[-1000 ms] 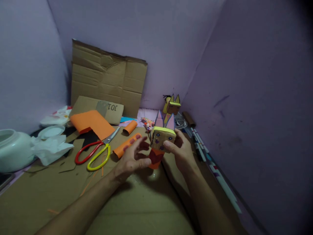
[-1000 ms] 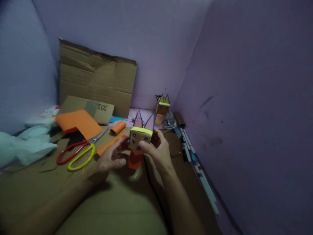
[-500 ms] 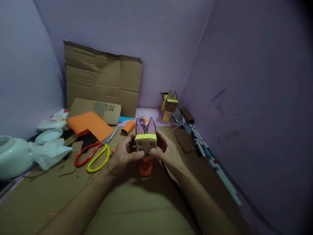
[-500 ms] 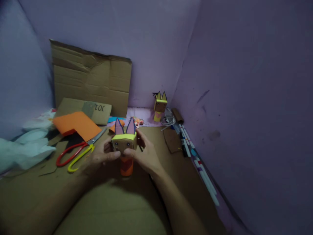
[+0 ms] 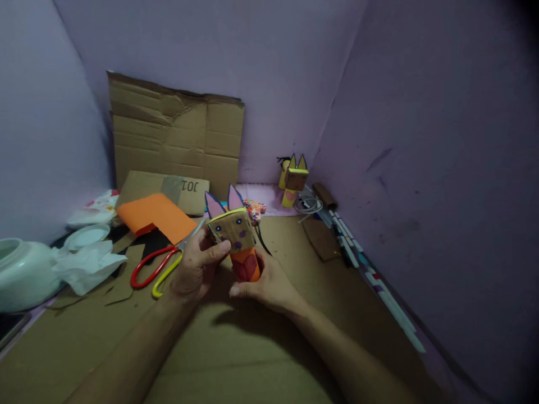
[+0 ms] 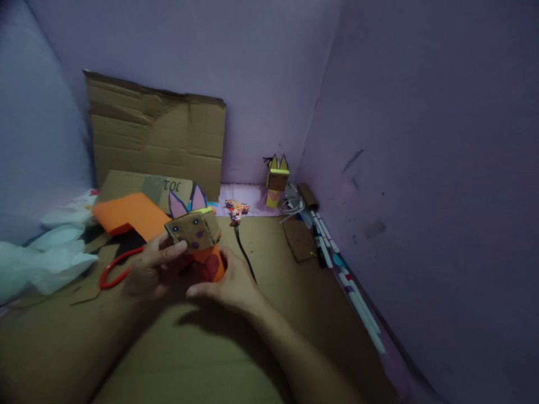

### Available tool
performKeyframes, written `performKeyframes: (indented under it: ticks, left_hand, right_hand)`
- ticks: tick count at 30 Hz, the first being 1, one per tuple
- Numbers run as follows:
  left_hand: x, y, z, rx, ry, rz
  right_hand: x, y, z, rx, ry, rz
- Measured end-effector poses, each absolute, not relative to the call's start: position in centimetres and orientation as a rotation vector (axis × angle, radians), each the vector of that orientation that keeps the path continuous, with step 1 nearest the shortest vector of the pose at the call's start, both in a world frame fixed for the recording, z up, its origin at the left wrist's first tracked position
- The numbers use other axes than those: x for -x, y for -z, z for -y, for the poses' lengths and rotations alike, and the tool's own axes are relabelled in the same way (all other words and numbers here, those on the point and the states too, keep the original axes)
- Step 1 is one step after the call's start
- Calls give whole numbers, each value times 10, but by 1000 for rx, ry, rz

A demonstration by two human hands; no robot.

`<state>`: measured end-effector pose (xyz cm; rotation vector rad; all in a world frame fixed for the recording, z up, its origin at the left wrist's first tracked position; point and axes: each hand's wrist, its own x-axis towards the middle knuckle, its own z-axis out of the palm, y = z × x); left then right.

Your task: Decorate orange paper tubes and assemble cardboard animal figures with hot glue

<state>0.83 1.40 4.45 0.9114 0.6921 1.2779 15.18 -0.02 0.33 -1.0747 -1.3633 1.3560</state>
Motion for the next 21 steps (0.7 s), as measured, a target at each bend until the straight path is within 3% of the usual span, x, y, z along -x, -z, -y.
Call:
performKeyframes:
  ticks: [21]
  left_hand:
    - [-1, -33, -17, -1211, -1122, -772]
  right_hand:
    - [-147, 19, -7, 995, -1364, 1330]
